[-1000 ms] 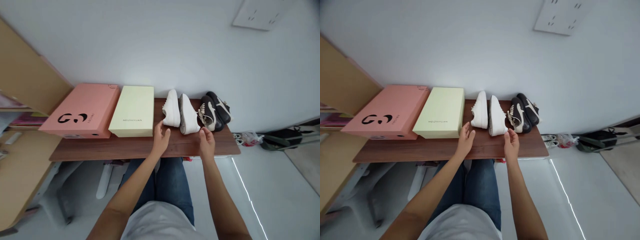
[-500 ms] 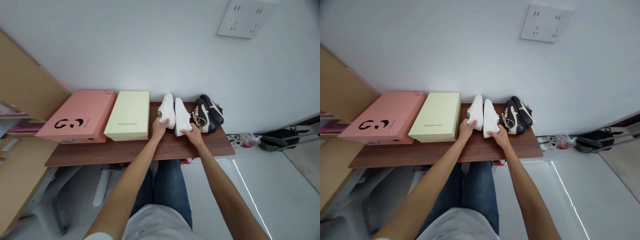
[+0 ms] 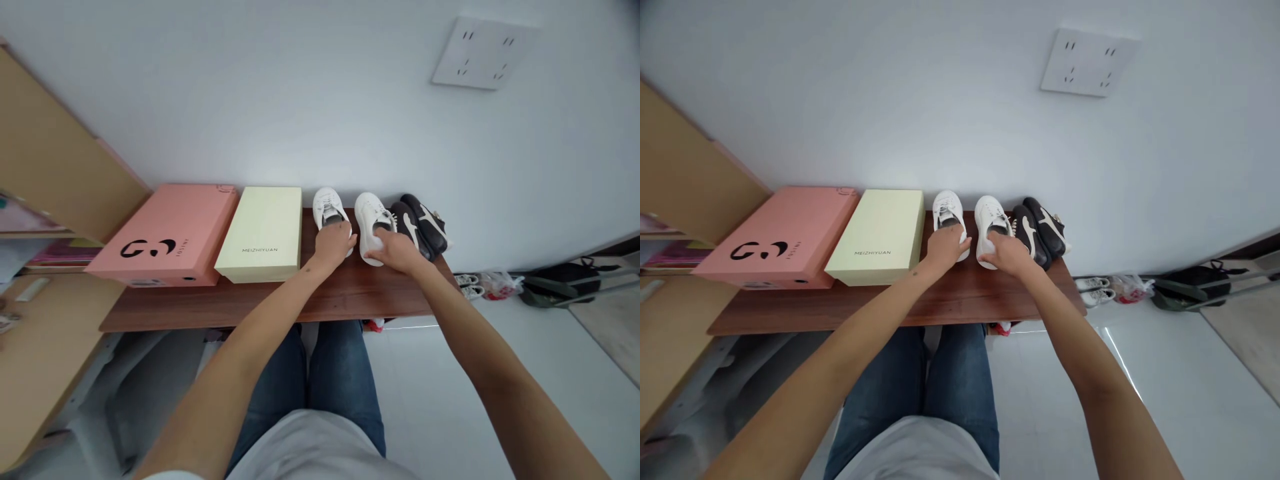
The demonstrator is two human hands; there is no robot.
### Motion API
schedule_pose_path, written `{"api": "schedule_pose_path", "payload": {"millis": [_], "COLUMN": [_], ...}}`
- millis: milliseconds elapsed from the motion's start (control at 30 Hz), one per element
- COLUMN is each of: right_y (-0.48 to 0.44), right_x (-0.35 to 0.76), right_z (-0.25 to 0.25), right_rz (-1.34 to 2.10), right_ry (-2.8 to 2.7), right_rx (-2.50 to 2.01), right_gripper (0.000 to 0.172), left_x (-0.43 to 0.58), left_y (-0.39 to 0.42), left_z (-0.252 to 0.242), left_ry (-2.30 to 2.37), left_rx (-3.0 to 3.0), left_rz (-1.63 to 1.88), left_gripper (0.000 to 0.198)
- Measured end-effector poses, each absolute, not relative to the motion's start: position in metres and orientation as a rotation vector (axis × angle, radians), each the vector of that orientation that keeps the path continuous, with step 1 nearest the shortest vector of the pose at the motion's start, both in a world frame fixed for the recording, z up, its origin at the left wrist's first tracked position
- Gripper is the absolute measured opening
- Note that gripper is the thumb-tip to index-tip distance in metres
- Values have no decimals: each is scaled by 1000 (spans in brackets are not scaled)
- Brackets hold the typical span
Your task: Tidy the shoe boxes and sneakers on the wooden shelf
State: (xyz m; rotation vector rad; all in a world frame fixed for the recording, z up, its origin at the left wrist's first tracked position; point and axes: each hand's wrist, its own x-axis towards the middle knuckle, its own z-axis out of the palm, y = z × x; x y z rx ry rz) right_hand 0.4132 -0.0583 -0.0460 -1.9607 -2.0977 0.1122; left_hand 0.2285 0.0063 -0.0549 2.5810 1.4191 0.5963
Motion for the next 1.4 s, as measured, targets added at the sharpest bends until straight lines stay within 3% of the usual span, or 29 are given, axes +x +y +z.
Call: {"api": "schedule_pose_path", "payload": {"millis": [300, 667, 1400], "right_y": [-51, -39, -29], "right_x": [390, 376, 372], "right_z": [-67, -57, -70], "right_rz": [125, 128, 73], "right_ry": [-2250, -2454, -2478], "right_rx": [-2000, -2133, -2108], "right_gripper": [35, 40, 39], "left_x": [221, 213, 211], "left_y": [0, 5, 16], "left_z": [-75, -87, -92], "left_ry": [1282, 1293, 1298], "left_rx": [2837, 2916, 2924], "left_rz": [387, 275, 280], "left_gripper": [24, 25, 25]}}
